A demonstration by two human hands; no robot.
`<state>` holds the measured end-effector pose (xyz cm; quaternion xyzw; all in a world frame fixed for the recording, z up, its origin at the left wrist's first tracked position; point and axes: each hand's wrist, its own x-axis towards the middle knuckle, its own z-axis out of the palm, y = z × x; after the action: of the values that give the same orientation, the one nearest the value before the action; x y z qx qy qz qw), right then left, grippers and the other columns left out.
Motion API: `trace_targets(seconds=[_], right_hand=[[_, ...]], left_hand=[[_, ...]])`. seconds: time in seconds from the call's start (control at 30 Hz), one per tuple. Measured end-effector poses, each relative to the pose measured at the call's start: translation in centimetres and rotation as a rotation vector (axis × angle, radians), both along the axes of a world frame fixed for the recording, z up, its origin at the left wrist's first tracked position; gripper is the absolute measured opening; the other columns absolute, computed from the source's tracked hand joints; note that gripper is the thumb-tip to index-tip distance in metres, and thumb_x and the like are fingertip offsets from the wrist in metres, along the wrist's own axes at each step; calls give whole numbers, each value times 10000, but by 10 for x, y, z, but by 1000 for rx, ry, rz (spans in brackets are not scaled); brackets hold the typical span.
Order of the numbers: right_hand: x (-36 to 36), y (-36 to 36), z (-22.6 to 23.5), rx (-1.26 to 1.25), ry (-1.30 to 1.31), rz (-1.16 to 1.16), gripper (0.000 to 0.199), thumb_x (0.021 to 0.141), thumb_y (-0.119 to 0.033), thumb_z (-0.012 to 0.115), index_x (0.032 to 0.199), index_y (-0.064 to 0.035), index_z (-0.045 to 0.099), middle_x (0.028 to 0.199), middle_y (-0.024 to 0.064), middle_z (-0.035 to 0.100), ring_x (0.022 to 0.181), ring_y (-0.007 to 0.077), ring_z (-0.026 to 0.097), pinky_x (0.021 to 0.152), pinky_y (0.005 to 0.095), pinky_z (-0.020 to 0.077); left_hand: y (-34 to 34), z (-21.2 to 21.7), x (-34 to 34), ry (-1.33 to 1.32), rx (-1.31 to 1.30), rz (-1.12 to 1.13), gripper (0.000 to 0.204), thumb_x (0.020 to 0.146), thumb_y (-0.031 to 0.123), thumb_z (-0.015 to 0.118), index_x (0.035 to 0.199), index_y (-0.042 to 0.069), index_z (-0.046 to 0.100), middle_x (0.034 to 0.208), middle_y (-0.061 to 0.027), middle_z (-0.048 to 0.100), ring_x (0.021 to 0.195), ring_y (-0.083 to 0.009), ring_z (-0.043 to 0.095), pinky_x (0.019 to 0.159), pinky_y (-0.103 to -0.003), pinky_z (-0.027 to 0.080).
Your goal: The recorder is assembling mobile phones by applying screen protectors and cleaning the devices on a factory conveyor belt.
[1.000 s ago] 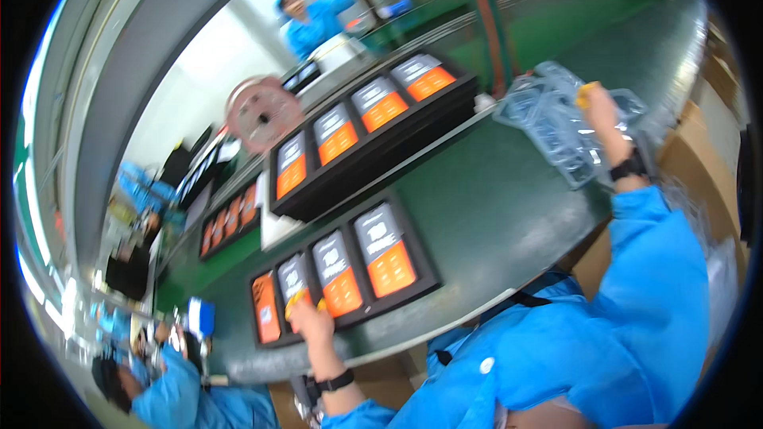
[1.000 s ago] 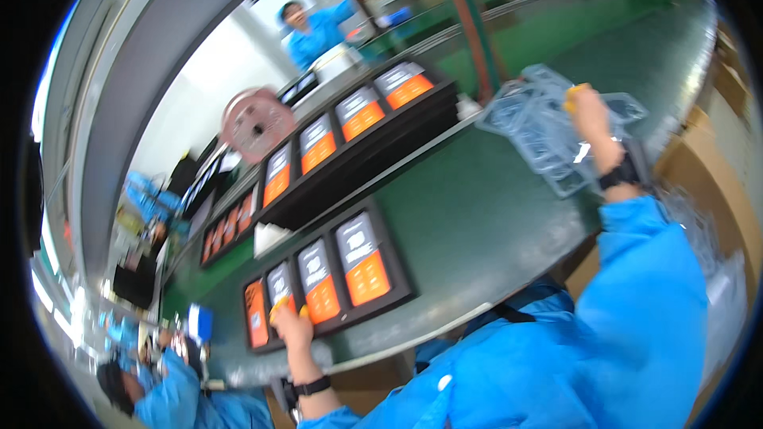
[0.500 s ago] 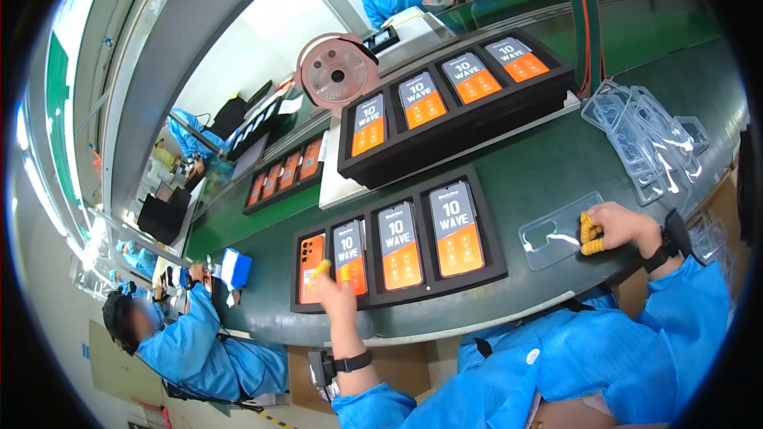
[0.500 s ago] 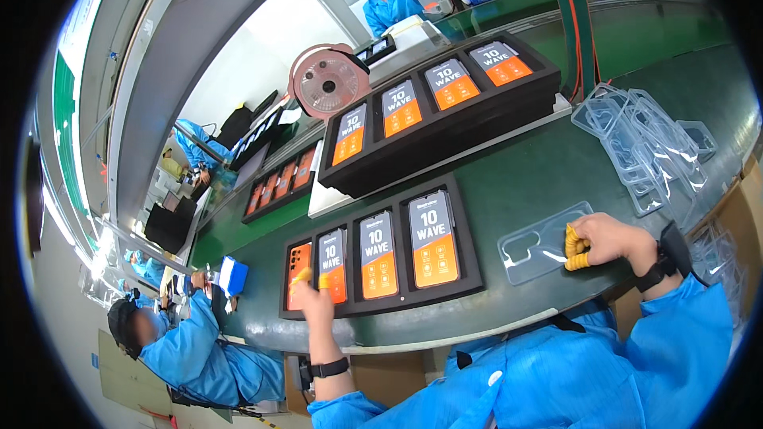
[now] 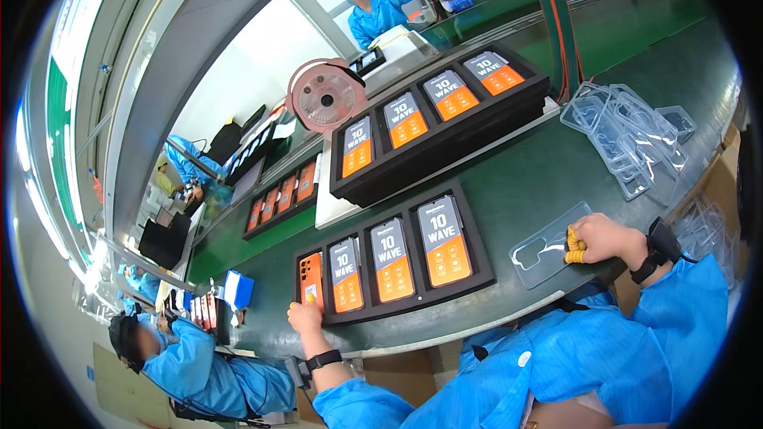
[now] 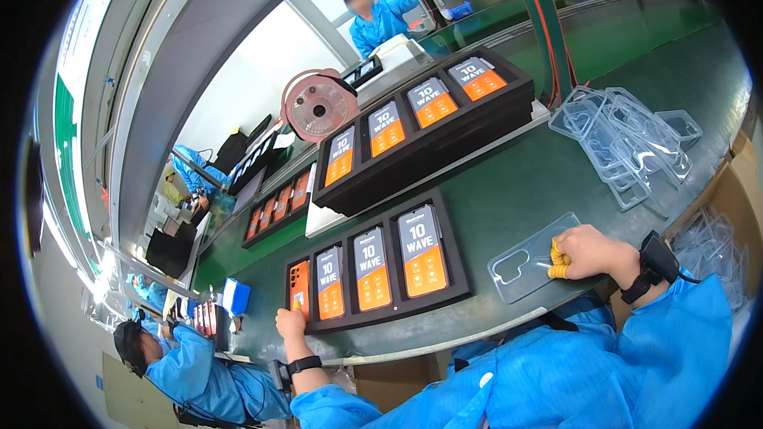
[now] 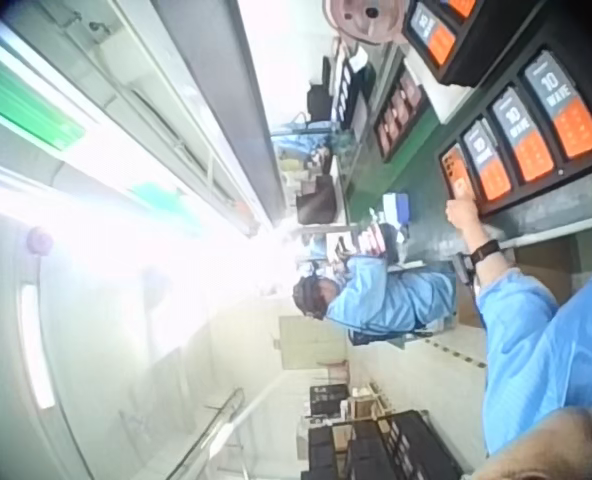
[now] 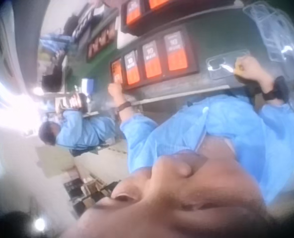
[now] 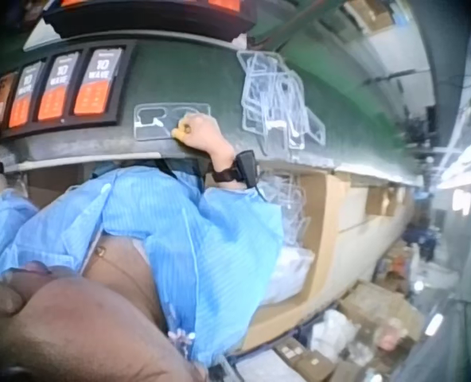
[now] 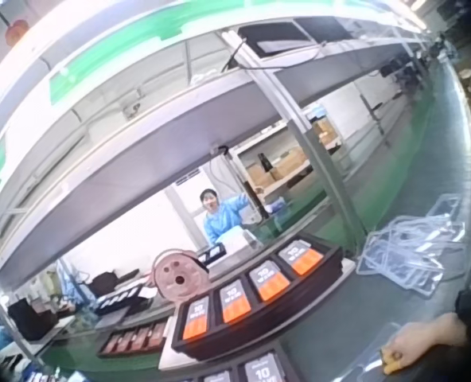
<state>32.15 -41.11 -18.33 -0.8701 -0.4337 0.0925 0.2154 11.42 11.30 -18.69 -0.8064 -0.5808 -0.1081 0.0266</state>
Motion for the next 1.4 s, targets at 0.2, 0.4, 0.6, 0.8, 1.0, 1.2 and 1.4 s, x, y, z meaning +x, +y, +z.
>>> trace_targets(seconds=[0.2, 0.4, 0.6, 0.8, 1.0, 1.2, 1.4], right_hand=[[-6, -1, 0, -13, 42, -14, 246, 668, -299, 641, 701, -58, 608, 688, 100, 564, 660, 284, 554, 587, 360, 438], [-10, 4, 26, 238, -36, -34, 301, 693, -321, 637, 796, -40, 606, 777, 99, 553, 758, 248, 550, 641, 321, 442], [-14, 45, 19, 542, 205, 45, 478, 781, -272, 594, 1149, -15, 428, 993, 124, 509, 922, 225, 509, 780, 286, 415], [-13, 98, 15, 1147, 840, -151, 348, 847, -180, 515, 1127, 9, 431, 985, 34, 546, 907, 97, 492, 786, 268, 416], [7, 23, 46, 760, -386, 74, 174, 667, -158, 660, 751, -37, 568, 655, 77, 475, 594, 219, 503, 505, 305, 416], [-2, 1, 16, 68, -309, 388, 299, 585, -203, 697, 816, -45, 591, 822, 52, 508, 857, 210, 488, 641, 307, 453], [10, 9, -2, 59, -342, 55, 942, 446, -465, 758, 1174, -4, 376, 1136, 173, 407, 1065, 319, 385, 924, 497, 263]], left_hand=[[28, -4, 7, -71, -161, 131, 521, 747, 396, 531, 1020, -47, 504, 1058, -236, 515, 1016, -360, 489, 864, -397, 396], [51, 52, -13, -704, -824, -112, 263, 791, 219, 532, 996, 53, 523, 803, -51, 558, 614, -117, 517, 465, -249, 373], [-141, 64, 61, -1337, -1153, -896, 399, 822, 191, 488, 1130, -53, 419, 1060, -132, 527, 946, -237, 544, 802, -350, 453], [-295, 5, 108, -943, -1368, -1118, 367, 779, 146, 571, 1093, -11, 465, 1001, -80, 536, 908, -184, 506, 820, -294, 387], [-283, 4, 112, -215, -267, -1470, 908, 563, 384, 733, 1220, -52, 282, 1181, -207, 385, 1089, -349, 374, 901, -399, 318], [-306, 3, 108, -16, -169, -1486, 949, 473, 388, 769, 1201, -32, 328, 1142, -187, 436, 1110, -308, 385, 955, -521, 203], [-316, 1, 110, -186, -174, -1456, 758, 516, 261, 762, 1140, 9, 413, 1046, -135, 510, 1018, -282, 458, 953, -441, 260]])
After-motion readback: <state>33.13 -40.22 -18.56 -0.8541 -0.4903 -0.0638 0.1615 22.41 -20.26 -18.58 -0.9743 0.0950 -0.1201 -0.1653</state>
